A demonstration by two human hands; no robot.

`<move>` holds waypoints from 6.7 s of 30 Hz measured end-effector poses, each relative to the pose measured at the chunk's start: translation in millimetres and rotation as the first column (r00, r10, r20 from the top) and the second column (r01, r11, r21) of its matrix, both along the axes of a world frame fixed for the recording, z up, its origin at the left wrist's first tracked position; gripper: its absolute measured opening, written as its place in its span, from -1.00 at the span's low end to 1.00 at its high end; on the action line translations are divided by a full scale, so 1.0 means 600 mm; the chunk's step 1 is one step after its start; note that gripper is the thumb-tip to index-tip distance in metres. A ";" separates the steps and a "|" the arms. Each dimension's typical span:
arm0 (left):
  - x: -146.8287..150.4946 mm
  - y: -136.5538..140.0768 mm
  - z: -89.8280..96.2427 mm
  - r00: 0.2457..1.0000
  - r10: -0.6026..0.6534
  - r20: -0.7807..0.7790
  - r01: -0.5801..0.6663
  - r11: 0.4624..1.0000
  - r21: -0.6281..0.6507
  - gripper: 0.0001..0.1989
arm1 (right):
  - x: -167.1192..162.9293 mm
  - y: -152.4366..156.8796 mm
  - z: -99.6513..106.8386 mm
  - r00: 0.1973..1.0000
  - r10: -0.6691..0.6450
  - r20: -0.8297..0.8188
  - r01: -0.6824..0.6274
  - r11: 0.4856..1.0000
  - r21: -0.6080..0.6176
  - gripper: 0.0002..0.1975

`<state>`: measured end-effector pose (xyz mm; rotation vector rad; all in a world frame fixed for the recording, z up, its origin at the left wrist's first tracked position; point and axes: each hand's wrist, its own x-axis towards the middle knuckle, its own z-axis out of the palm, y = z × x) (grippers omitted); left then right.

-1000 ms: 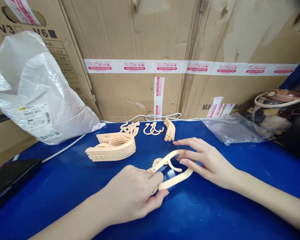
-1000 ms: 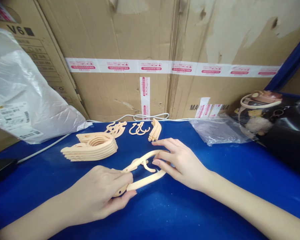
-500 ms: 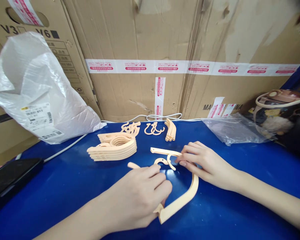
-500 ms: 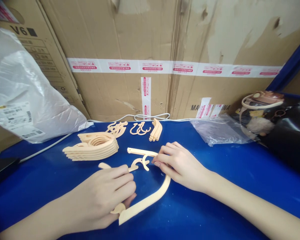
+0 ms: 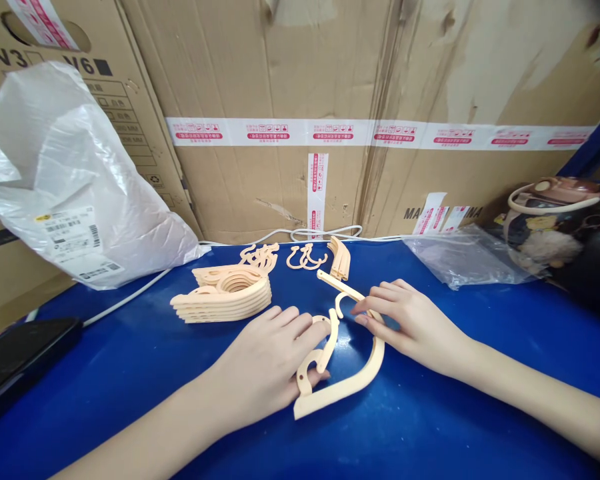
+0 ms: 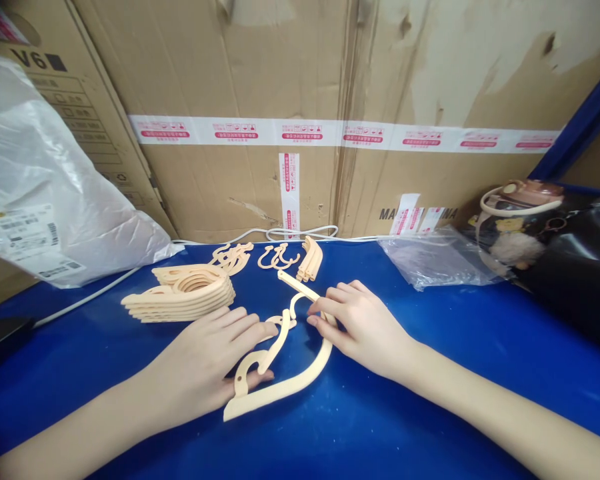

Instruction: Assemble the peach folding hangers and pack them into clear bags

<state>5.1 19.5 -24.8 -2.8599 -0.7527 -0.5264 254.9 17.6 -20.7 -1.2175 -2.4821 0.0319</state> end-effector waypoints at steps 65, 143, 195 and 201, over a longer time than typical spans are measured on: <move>0.004 -0.019 0.005 0.967 -0.253 0.020 0.254 0.958 -0.135 -0.83 | -0.009 -0.003 -0.024 0.976 0.218 -0.005 -0.218 0.975 -0.048 -0.84; 0.017 -0.011 0.008 0.988 0.100 0.117 -0.014 0.817 -0.577 -0.79 | -0.009 -0.019 0.007 0.993 -0.018 -0.116 -0.032 0.906 -0.421 -0.60; 0.017 -0.013 -0.014 0.993 -0.019 0.117 0.065 0.911 -0.408 -0.77 | -0.008 -0.033 -0.012 0.965 0.069 0.252 -0.075 0.997 0.015 -0.62; 0.019 -0.012 -0.011 0.995 -0.016 0.094 0.054 0.905 -0.422 -0.78 | -0.007 -0.031 -0.013 0.959 0.066 0.274 -0.094 0.992 0.089 -0.62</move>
